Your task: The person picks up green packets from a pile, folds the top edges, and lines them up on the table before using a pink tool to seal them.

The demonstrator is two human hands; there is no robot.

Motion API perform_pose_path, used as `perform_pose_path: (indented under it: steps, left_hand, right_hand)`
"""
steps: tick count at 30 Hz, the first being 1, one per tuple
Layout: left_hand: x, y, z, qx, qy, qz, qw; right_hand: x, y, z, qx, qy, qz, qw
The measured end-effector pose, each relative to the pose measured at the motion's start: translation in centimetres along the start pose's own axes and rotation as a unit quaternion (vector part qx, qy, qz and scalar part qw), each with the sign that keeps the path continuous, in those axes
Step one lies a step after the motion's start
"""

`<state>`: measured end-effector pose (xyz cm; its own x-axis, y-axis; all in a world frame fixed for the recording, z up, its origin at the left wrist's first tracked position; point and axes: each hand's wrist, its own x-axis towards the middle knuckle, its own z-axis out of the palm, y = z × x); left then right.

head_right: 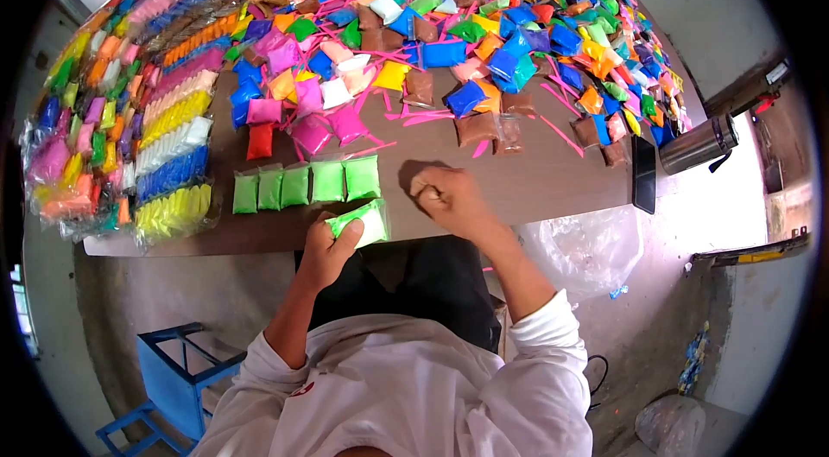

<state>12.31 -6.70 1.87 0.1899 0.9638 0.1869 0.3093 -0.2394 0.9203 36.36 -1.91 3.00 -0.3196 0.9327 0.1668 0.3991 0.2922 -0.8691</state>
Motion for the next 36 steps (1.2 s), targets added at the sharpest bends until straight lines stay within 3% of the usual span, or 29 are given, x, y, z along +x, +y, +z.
perform_pose_path:
  steps: [1, 3, 6, 9, 13, 15, 25, 28, 36]
  left_hand:
    - [-0.2, 0.0, -0.4, -0.03, -0.042, -0.044, 0.998]
    - [-0.1, -0.2, -0.5, -0.039, -0.055, -0.054, 0.996]
    - [0.0, -0.2, -0.1, -0.011, -0.059, -0.045, 0.997]
    - [0.1, 0.2, 0.0, 0.022, -0.043, -0.028, 0.998]
    - [0.2, 0.4, -0.1, 0.021, -0.038, -0.028, 0.999]
    - [0.1, 0.3, 0.0, 0.023, -0.035, -0.028, 0.999]
    - [0.1, 0.1, 0.1, 0.044, -0.024, -0.011, 0.999]
    - [0.0, 0.0, 0.0, 0.056, -0.021, -0.002, 0.998]
    - [-0.2, -0.5, -0.1, 0.01, -0.036, -0.044, 0.998]
  right_hand:
    - [-0.7, 0.2, -0.2, 0.001, -0.002, 0.001, 1.0]
    - [-2.0, 0.4, -0.6, 0.147, 0.028, 0.113, 0.982]
    - [-2.9, 0.0, -1.0, 0.222, 0.02, 0.167, 0.96]
    - [-2.7, -1.1, -0.5, 0.187, 0.002, 0.132, 0.974]
    - [-1.9, -1.3, 1.2, 0.196, -0.056, 0.152, 0.967]
    - [-1.6, -1.4, 1.8, 0.264, -0.085, 0.131, 0.952]
    - [-0.6, -2.0, 2.5, 0.249, -0.104, 0.16, 0.95]
    - [-0.3, -1.4, 2.8, 0.227, -0.105, 0.123, 0.96]
    - [-0.3, -0.7, 2.0, 0.31, -0.146, 0.135, 0.93]
